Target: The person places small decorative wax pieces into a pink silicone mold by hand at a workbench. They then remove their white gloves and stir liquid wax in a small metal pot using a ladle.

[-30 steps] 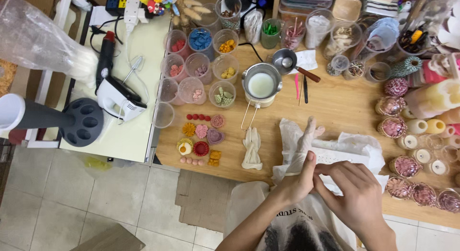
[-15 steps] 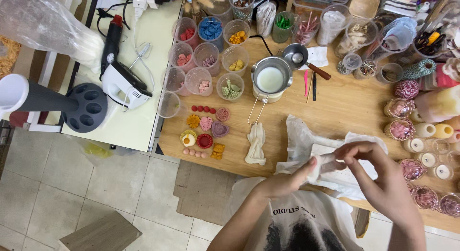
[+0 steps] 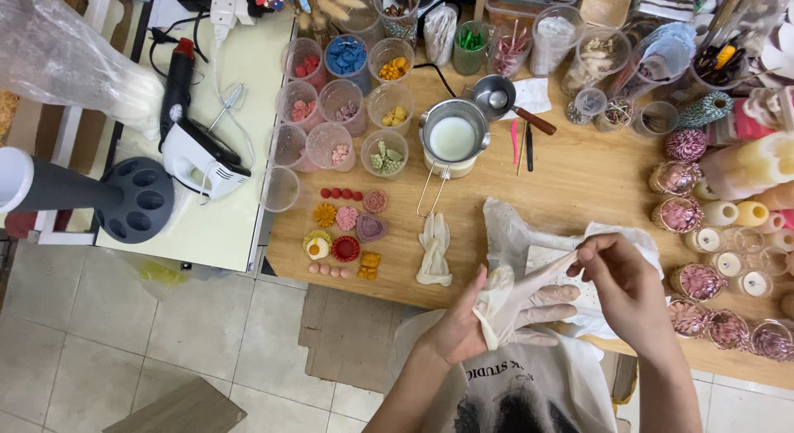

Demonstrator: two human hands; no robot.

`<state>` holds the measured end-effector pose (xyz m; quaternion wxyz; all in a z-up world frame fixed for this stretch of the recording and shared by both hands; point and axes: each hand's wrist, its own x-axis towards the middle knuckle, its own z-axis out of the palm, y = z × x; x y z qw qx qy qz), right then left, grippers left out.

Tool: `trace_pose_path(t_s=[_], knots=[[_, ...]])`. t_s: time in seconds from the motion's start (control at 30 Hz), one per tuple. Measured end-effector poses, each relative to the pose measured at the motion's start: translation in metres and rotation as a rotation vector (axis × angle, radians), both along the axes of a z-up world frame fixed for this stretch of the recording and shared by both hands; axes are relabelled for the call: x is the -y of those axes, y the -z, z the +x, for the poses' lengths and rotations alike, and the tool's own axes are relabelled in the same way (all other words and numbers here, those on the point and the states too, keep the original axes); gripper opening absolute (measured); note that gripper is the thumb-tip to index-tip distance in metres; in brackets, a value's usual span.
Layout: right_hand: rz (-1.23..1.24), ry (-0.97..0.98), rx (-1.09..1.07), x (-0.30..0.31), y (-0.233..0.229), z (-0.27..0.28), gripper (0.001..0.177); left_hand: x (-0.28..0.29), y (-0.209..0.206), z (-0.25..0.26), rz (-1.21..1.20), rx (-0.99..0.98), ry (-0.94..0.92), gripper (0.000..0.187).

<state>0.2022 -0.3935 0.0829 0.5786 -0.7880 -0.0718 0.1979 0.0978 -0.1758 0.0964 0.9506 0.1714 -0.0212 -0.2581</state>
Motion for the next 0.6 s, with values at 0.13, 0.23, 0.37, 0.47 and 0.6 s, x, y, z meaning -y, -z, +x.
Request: trace_pose_path(t_s=[0.13,0.23,0.37,0.47,0.6], knots=[[0.078,0.018,0.089,-0.022,0.009,-0.006,0.014,0.001,-0.008,-0.019,0.076,0.037,-0.067,0.106],[0.004,-0.137,-0.150,-0.026,0.012,-0.019,0.021,-0.002,-0.014,-0.029,0.048,0.029,-0.224,0.101],[0.105,-0.255,-0.105,-0.036,0.015,-0.021,0.026,-0.008,-0.013,-0.037,-0.010,-0.065,-0.376,0.092],[0.102,-0.266,-0.104,-0.047,0.008,-0.015,0.014,-0.007,-0.010,-0.045,-0.067,-0.066,-0.377,0.089],[0.089,-0.330,-0.046,-0.044,0.017,-0.014,0.026,-0.008,-0.010,-0.048,-0.064,-0.059,-0.387,0.090]])
